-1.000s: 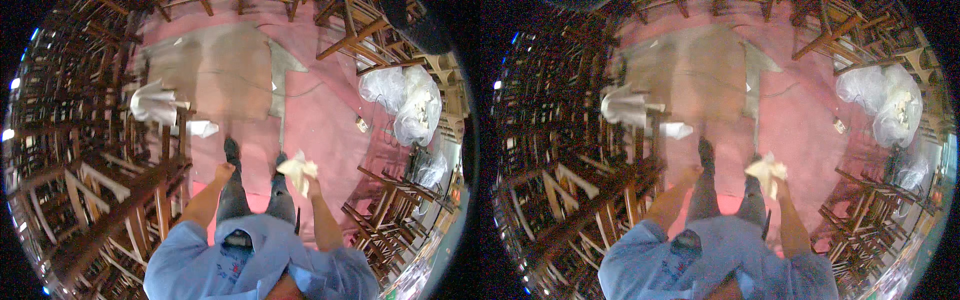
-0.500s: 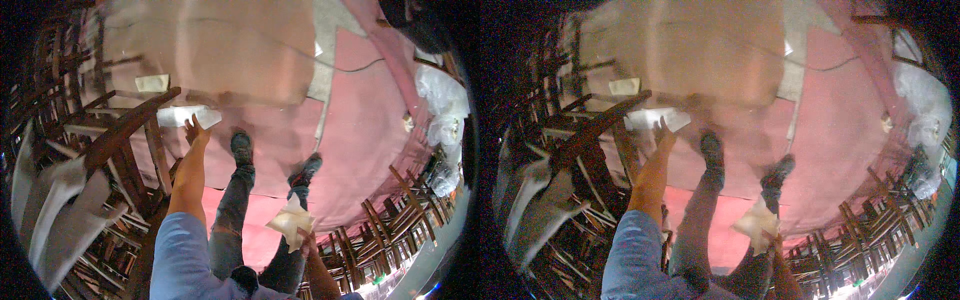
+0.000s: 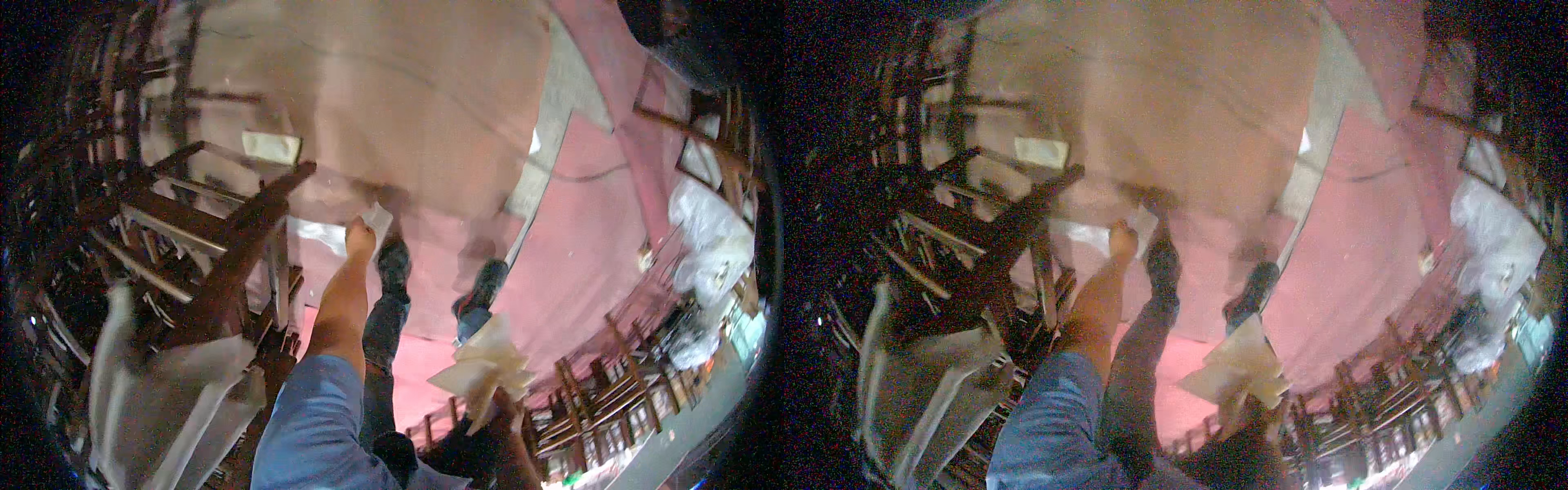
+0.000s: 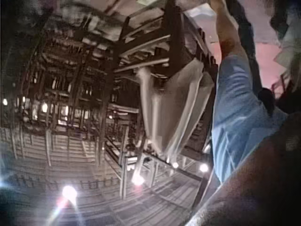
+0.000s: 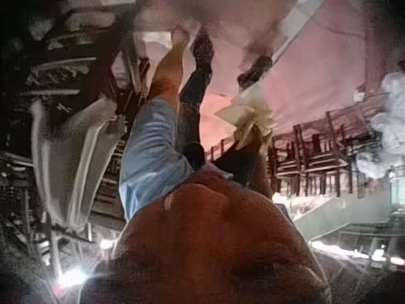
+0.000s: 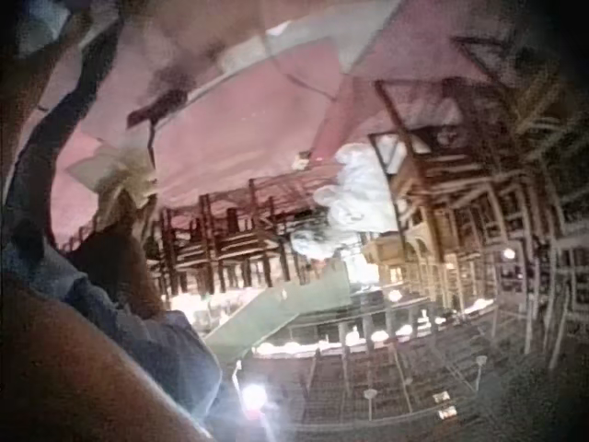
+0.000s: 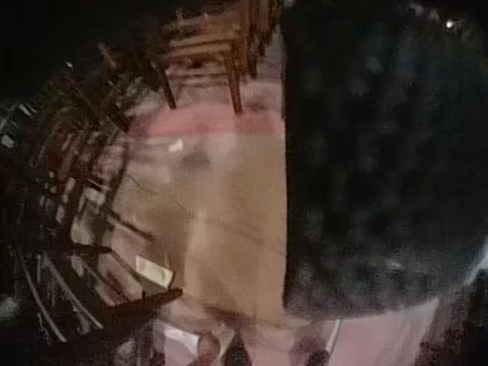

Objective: The person wipes wooden chairs with a white cloth in a room filled with stacked chairs. They lift and rotate chairs to wipe different parts, then place them back among the stacks.

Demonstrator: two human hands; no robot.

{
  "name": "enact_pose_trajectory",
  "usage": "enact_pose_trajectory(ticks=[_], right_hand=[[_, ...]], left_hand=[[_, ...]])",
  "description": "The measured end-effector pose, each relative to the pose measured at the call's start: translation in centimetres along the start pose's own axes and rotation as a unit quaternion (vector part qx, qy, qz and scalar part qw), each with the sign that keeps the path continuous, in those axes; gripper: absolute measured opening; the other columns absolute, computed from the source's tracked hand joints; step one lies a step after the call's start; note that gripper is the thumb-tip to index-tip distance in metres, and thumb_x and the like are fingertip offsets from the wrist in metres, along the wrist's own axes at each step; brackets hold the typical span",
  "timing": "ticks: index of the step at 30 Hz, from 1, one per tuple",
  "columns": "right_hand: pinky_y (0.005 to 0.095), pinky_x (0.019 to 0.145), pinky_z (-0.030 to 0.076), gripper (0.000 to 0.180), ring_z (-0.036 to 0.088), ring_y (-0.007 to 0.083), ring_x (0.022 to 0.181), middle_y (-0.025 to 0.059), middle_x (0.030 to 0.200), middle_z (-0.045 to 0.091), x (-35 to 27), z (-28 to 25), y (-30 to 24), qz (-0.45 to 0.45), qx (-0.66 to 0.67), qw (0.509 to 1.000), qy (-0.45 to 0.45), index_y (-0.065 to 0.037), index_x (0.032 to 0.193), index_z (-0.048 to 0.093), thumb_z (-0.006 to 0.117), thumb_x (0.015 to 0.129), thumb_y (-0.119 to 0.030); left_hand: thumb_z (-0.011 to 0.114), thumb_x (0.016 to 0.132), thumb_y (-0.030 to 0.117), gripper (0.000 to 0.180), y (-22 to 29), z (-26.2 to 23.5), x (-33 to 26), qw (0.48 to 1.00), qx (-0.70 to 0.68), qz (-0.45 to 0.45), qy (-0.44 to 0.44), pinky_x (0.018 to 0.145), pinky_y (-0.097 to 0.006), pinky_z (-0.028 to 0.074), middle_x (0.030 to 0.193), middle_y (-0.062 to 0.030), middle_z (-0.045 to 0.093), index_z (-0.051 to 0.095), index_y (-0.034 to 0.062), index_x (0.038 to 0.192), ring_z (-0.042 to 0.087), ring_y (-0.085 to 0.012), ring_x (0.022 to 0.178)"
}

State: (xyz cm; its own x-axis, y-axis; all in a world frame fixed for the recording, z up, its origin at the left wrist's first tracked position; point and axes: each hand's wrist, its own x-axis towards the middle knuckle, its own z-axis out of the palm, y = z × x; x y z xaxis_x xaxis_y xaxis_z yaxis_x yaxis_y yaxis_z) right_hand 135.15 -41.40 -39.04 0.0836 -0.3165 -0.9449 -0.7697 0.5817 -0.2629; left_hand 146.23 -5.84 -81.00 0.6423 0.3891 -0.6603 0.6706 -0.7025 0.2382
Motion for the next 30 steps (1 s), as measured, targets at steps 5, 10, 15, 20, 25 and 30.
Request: enact_pose_trajectory(ticks=[5, 10, 15, 20, 25, 30], right_hand=[[0.0364, 0.083, 0.054, 0.052, 0.064, 0.0216, 0.092, 0.0080, 0.105, 0.064, 1.4, 1.3, -8.4, -0.006, -0.196, 0.979, -0.060, -0.002, 0.126, 0.053, 0.076, 0.081, -0.012], [0.0349, 0.087, 0.051, 0.079, 0.059, 0.0204, 0.103, 0.0113, 0.127, 0.054, 2.9, 13.5, -23.4, -0.267, -0.326, 0.887, -0.190, -0.007, 0.146, 0.031, 0.075, 0.081, -0.009], [0.0324, 0.087, 0.052, 0.074, 0.061, 0.0191, 0.106, 0.0109, 0.124, 0.060, 9.0, 20.1, -37.6, -0.264, -0.542, 0.762, -0.235, -0.004, 0.143, 0.042, 0.078, 0.078, -0.003], [0.0351, 0.088, 0.051, 0.048, 0.063, 0.0188, 0.103, 0.0103, 0.112, 0.067, 15.8, 39.0, -44.2, -0.290, -0.667, 0.644, -0.235, -0.002, 0.122, 0.062, 0.081, 0.078, -0.010], [0.0434, 0.093, 0.051, 0.061, 0.062, 0.0284, 0.107, 0.0175, 0.114, 0.065, 28.5, 65.2, -45.8, -0.518, -0.770, 0.189, -0.320, -0.003, 0.122, 0.060, 0.077, 0.078, -0.042], [0.0385, 0.101, 0.046, 0.064, 0.056, 0.0267, 0.121, 0.0124, 0.130, 0.059, 28.2, 96.9, -36.5, -0.400, -0.789, 0.283, -0.370, -0.008, 0.136, 0.054, 0.080, 0.079, -0.022]], left_hand=[[0.061, 0.079, 0.011, 0.034, 12.5, -8.5, 2.0, 0.999, -0.040, -0.018, 0.028, 0.089, -0.052, 0.050, 0.106, -0.0259, 0.065, 0.063, 0.0014, 0.112, 0.062, -0.0458, 0.100], [0.064, 0.083, 0.019, 0.032, 17.0, -17.9, 12.1, 0.986, -0.082, -0.052, 0.136, 0.086, -0.051, 0.050, 0.102, -0.0243, 0.066, 0.063, 0.0016, 0.110, 0.064, -0.0426, 0.097], [0.063, 0.081, 0.009, 0.027, 16.4, -25.9, 17.7, 0.926, -0.200, -0.039, 0.317, 0.080, -0.049, 0.050, 0.091, -0.0260, 0.065, 0.062, -0.0002, 0.107, 0.064, -0.0459, 0.091], [0.064, 0.079, 0.004, 0.017, 9.7, -27.4, 23.0, 0.884, -0.330, -0.171, 0.283, 0.078, -0.049, 0.049, 0.092, -0.0291, 0.064, 0.061, -0.0072, 0.092, 0.062, -0.0479, 0.091], [0.067, 0.080, 0.013, 0.035, 1.8, -24.7, 26.7, 0.891, -0.236, -0.321, 0.220, 0.087, -0.051, 0.048, 0.096, -0.0305, 0.063, 0.063, -0.0095, 0.106, 0.061, -0.0460, 0.095], [0.070, 0.081, 0.020, 0.045, -3.1, -22.9, 30.3, 0.887, -0.140, -0.413, 0.154, 0.096, -0.050, 0.046, 0.119, -0.0303, 0.056, 0.063, -0.0071, 0.115, 0.057, -0.0446, 0.110]])
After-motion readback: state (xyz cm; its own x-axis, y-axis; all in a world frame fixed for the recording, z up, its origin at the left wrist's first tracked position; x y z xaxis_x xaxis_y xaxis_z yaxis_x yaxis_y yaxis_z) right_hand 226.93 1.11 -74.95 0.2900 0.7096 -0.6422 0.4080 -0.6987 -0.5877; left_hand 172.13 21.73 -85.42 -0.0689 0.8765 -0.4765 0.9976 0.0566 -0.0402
